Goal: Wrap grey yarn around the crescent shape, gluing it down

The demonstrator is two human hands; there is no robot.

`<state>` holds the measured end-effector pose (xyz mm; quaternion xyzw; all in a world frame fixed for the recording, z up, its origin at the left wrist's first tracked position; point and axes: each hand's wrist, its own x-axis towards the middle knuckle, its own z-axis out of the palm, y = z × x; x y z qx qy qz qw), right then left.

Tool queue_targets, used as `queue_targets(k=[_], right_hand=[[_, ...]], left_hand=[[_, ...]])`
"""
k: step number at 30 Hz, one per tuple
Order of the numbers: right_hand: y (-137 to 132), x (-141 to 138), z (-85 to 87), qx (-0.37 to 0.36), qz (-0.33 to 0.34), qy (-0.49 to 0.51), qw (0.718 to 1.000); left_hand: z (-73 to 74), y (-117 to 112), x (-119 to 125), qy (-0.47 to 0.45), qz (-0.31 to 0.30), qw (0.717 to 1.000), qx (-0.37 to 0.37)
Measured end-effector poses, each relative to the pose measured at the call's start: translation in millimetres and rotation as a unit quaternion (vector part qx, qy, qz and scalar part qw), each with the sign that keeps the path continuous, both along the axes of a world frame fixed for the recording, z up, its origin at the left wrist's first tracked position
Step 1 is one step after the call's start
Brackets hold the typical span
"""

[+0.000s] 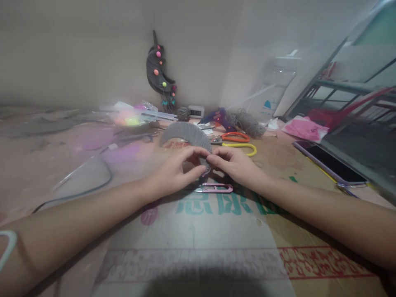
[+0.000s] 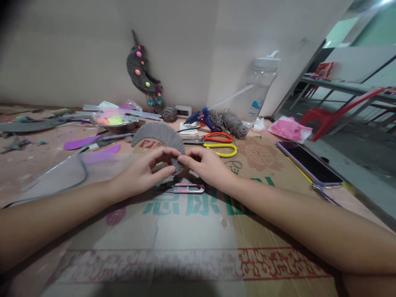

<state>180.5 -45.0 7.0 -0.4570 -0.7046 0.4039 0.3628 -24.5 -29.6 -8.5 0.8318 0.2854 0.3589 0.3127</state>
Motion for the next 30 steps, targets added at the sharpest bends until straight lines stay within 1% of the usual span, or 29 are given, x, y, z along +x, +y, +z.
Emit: queue_targets(k=[3,5,7,10,13,16,20,23,26,30], right_hand=[[-0.1,0.6,2.0,0.038,-0.013,0.017,0.999],[-0.4,1.6,4.2,0.044,-0.032,0.057,0.997],[-0.9,2.8,5.4,0.028,-0.034,0.102,0.994],[-1.9,3.8,3.3,-0.005,-0.008,0.129,0.992],[-3.9,2.8,-1.2,-0.035,0.037,0.123,0.991],[-5.9,1.0,-3.4,-0.033,0.066,0.107,0.992],[-6.3,1.2,-2.2,0.010,0.056,0.079,0.995],[-5.2,2.7,-1.7,0.031,0.044,0.058,0.997],[-3.6,3.7,-2.4,0.040,0.037,0.045,0.998],[-1.3,4.5,-3.4,0.047,0.025,0.025,0.998]], left_hand=[[1.5,0.5,0.6,-0.005,0.031,0.999,0.005],[2.3,1.0,0.5,-0.011,0.044,0.999,0.004],[2.6,1.6,0.2,-0.021,0.047,0.999,0.005],[2.1,3.0,0.0,-0.027,0.048,0.998,0.011],[1.8,4.2,-0.7,-0.015,0.053,0.998,0.024],[2.8,4.2,-2.1,0.001,0.056,0.998,0.026],[5.3,2.4,-3.6,0.023,0.036,0.999,0.021],[6.4,1.3,-3.8,0.042,0.018,0.998,0.051],[6.3,1.1,-3.8,0.056,0.018,0.995,0.076],[5.4,1.2,-3.6,0.060,0.024,0.994,0.084]])
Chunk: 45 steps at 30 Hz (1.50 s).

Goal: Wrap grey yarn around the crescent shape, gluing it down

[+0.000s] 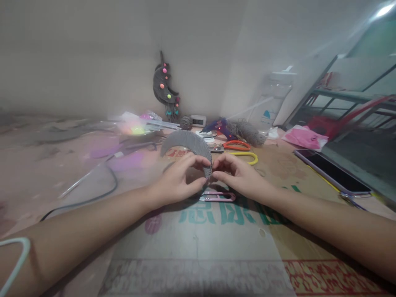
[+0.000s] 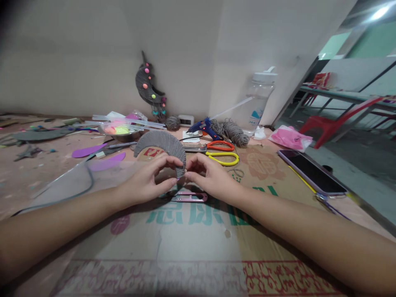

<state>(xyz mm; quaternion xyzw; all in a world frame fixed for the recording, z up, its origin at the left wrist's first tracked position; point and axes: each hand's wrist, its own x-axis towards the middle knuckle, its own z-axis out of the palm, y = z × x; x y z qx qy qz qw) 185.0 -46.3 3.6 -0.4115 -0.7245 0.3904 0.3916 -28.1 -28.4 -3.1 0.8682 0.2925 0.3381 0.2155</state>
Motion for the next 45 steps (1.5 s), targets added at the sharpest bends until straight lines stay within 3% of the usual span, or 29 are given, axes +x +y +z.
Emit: queue_targets(k=[6,19,32,38,45], right_hand=[[-1.6,1.1,3.2,0.020,-0.050,-0.106,0.993],[-3.0,-1.7,-1.3,-0.029,-0.035,-0.089,0.995],[-2.6,-1.0,3.9,0.021,-0.037,-0.102,0.994],[-5.0,-0.2,6.3,0.020,-0.017,-0.088,0.996],[-0.1,2.4,5.2,0.018,-0.045,-0.065,0.997]], left_hand=[[-0.8,-0.6,1.3,-0.019,0.009,1.000,-0.007],[-3.3,-1.5,1.8,-0.054,0.007,0.998,-0.043],[-1.7,-2.9,2.7,-0.048,0.001,0.996,-0.068],[-2.5,-4.8,0.5,-0.036,0.000,0.998,-0.050],[-5.4,-4.6,1.1,-0.019,-0.009,0.999,-0.026]])
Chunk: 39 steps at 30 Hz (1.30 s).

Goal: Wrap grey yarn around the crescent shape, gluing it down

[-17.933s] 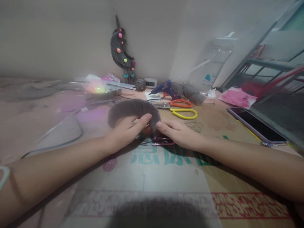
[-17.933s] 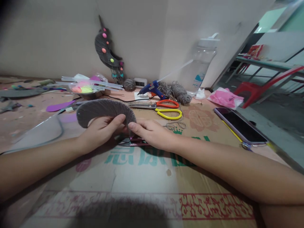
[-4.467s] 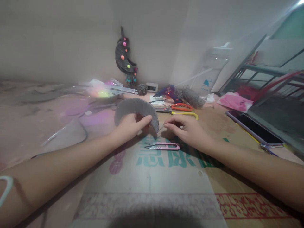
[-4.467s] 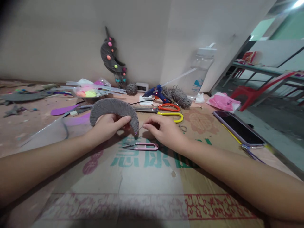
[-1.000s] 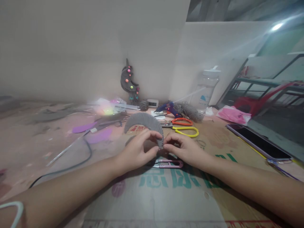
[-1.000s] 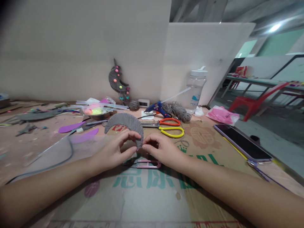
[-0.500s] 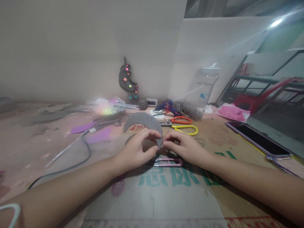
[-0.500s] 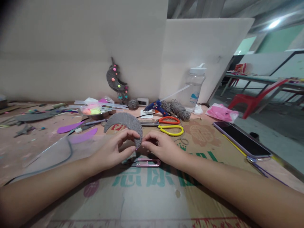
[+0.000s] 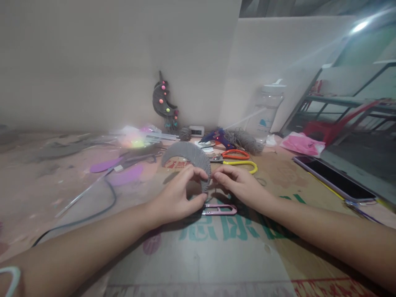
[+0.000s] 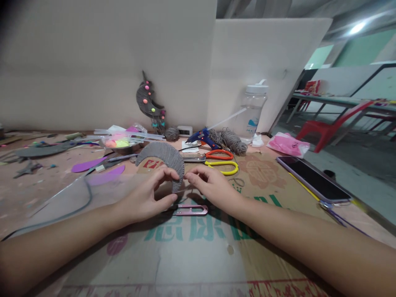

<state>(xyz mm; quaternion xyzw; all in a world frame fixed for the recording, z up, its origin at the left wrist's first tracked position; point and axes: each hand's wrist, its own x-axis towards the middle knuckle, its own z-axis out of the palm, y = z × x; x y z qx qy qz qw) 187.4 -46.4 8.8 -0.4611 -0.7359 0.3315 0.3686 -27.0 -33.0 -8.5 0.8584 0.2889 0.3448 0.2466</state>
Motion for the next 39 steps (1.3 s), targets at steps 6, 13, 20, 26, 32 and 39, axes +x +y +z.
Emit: queue_targets(k=[6,13,20,26,32,39], right_hand=[[0.0,-6.7,-2.0,-0.077,0.029,0.071,0.994],[-1.0,-6.9,-1.7,-0.134,0.034,0.129,0.982],[-2.3,-8.3,-1.2,-0.112,0.043,0.102,0.988],[-2.0,-8.6,-2.9,-0.091,0.050,0.079,0.991],[-1.6,-7.9,-3.4,-0.085,0.047,0.073,0.993],[-0.9,-7.2,-5.1,-0.106,0.049,0.107,0.987]], left_hand=[[1.6,-1.6,0.3,0.013,-0.004,1.000,0.022],[4.6,-2.7,-0.3,0.036,-0.001,0.999,0.029],[6.5,-3.1,-0.4,0.034,-0.013,0.998,0.044],[5.5,-1.5,0.6,0.019,-0.020,0.999,0.045],[3.9,-1.3,0.2,0.024,-0.016,0.999,0.046],[6.3,-3.3,-0.7,0.032,-0.022,0.999,0.030]])
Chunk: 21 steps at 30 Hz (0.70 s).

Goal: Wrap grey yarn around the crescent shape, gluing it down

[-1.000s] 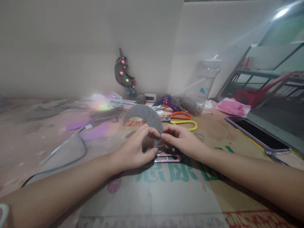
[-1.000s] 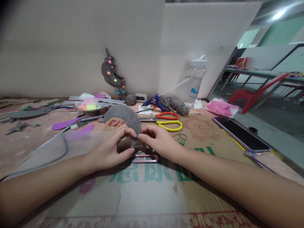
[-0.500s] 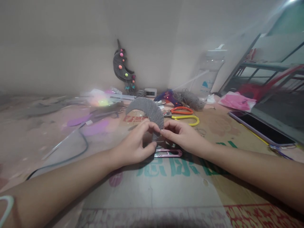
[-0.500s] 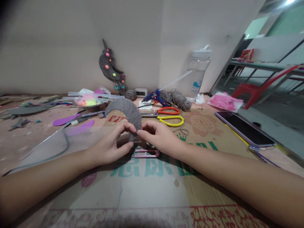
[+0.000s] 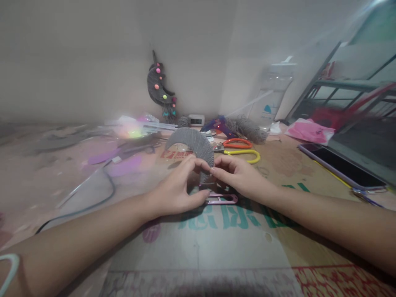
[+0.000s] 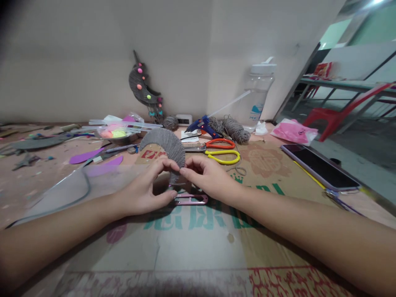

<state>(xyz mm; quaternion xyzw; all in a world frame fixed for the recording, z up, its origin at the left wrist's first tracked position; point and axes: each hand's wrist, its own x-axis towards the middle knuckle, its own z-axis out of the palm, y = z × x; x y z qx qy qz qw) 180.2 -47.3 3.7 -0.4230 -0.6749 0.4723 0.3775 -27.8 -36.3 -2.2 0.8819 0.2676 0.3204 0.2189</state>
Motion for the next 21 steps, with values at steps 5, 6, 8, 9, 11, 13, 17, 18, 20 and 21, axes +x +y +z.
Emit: queue_targets(k=[5,6,8,9,11,13,17,18,20,21], right_hand=[[0.1,-1.3,1.1,-0.005,0.003,0.000,1.000],[0.2,-1.7,1.5,-0.002,0.003,-0.001,1.000],[0.3,-2.1,2.3,-0.007,-0.001,0.000,1.000],[0.5,-2.1,2.6,-0.015,-0.004,0.003,1.000],[1.2,-1.8,3.1,-0.034,-0.007,0.019,0.999],[2.4,-1.3,3.3,-0.045,-0.009,0.038,0.998],[4.9,-0.3,2.5,-0.054,-0.025,0.065,0.996],[5.2,-0.2,1.9,-0.055,-0.027,0.068,0.996],[5.5,0.0,0.6,-0.054,-0.029,0.074,0.995],[5.5,0.1,0.0,-0.053,-0.029,0.077,0.995]], left_hand=[[-0.7,4.4,-3.4,-0.047,-0.019,0.997,-0.056],[-0.6,5.3,-3.5,-0.053,-0.008,0.997,-0.064],[0.0,6.5,-2.5,-0.064,0.019,0.995,-0.068],[0.6,6.8,-1.6,-0.067,0.032,0.995,-0.067],[1.8,7.1,0.3,-0.073,0.052,0.994,-0.060],[2.8,7.5,1.8,-0.079,0.070,0.993,-0.046],[3.3,8.2,1.1,-0.092,0.102,0.990,-0.026],[3.1,8.1,0.4,-0.091,0.104,0.990,-0.033],[2.8,7.9,-1.0,-0.084,0.103,0.990,-0.051],[2.7,7.9,-1.4,-0.079,0.105,0.990,-0.059]])
